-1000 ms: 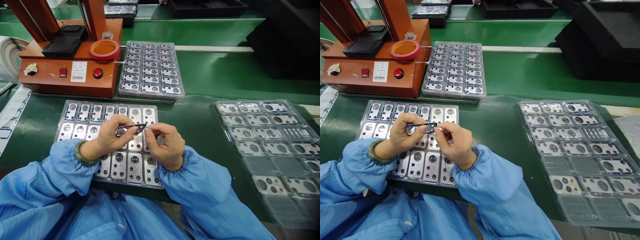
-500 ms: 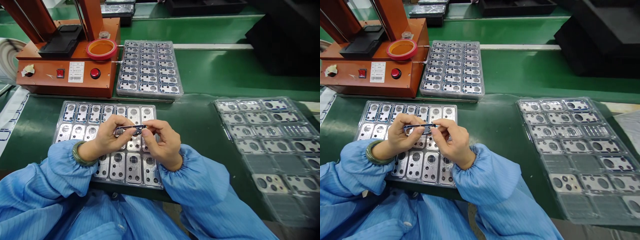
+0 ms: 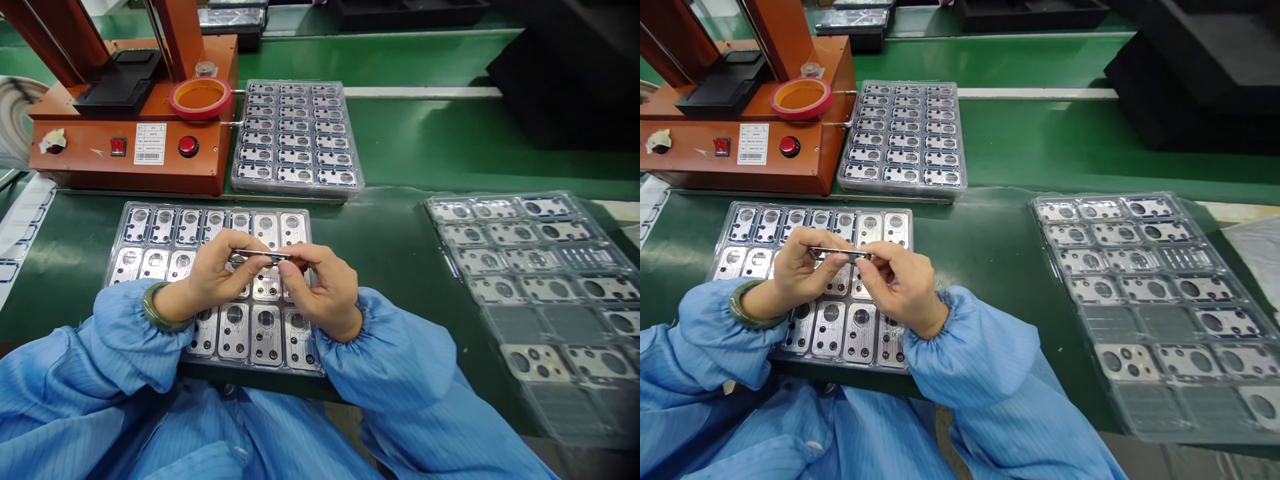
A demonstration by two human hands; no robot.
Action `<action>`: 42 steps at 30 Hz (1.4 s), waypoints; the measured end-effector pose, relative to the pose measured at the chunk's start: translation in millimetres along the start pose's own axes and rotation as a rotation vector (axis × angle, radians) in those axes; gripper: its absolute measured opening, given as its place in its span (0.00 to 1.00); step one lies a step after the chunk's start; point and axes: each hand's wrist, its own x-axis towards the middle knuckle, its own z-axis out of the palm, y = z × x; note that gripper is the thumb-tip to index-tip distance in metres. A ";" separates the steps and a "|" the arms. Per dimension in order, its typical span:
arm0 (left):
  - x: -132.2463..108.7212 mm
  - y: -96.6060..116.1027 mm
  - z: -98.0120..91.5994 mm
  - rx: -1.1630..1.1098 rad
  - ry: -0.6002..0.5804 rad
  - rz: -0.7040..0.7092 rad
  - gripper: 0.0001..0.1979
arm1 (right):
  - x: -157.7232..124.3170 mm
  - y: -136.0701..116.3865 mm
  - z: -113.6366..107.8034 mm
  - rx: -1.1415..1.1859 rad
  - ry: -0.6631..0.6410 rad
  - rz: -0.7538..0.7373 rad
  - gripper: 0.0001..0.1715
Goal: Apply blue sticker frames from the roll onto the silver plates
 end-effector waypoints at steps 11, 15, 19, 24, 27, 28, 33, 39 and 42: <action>8.1 8.6 0.3 -0.127 -0.021 -0.104 0.06 | 1.3 -0.2 -1.0 0.024 -0.075 0.025 0.05; 9.8 11.6 0.0 -0.224 -0.015 -0.247 0.05 | 2.4 -0.6 -0.4 0.126 -0.080 0.052 0.05; 9.3 10.3 0.0 -0.298 0.009 -0.363 0.07 | 2.1 -0.7 1.3 0.147 -0.030 0.124 0.06; 9.8 10.6 -1.4 -0.351 -0.027 -0.426 0.07 | 1.0 -0.2 3.4 0.179 0.012 0.172 0.02; 8.7 10.5 -2.8 -0.397 -0.049 -0.436 0.07 | 0.3 0.6 3.8 0.209 0.028 0.192 0.03; 8.2 10.2 -3.1 -0.417 -0.055 -0.442 0.07 | 0.2 1.0 3.9 0.221 0.031 0.202 0.03; 8.1 8.5 -2.4 -0.430 -0.053 -0.436 0.06 | 0.7 2.5 4.3 0.316 0.012 0.311 0.02; 8.4 7.6 0.4 -0.376 -0.038 -0.427 0.08 | 2.7 2.8 2.9 0.388 -0.020 0.403 0.03; 8.1 7.3 0.4 -0.365 -0.039 -0.389 0.06 | 3.1 2.2 2.6 0.402 -0.027 0.430 0.03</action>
